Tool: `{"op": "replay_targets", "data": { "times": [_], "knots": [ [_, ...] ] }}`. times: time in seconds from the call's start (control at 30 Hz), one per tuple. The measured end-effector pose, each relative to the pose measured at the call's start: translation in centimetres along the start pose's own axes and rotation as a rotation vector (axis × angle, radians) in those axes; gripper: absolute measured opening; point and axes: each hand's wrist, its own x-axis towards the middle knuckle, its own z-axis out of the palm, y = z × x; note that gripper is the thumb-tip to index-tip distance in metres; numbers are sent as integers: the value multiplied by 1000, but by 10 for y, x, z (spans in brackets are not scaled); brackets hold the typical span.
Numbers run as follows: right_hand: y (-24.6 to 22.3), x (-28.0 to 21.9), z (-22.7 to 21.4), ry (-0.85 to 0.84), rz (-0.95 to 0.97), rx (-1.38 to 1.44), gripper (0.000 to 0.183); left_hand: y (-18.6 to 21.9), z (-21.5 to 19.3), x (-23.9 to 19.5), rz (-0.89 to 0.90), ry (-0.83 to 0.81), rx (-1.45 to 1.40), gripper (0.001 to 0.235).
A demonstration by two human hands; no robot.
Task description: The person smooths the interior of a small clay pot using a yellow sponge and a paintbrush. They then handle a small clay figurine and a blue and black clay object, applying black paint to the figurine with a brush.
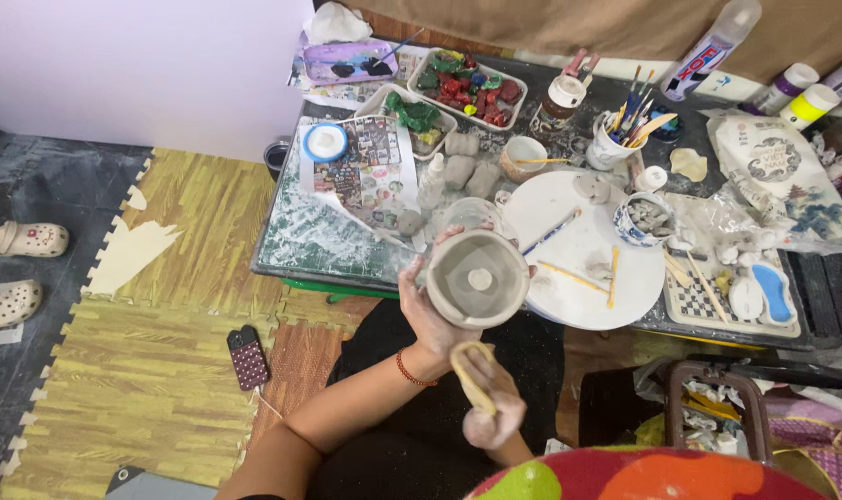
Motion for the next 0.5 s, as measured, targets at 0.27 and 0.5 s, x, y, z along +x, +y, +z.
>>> {"op": "replay_targets", "data": {
  "times": [0.27, 0.5],
  "knots": [
    [12, 35, -15, 502, 208, -122, 25, -12, 11, -14, 231, -221, 97, 52],
    [-6, 7, 11, 514, 198, 99, 31, -7, 12, -9, 256, -298, 5, 49]
  ]
}}
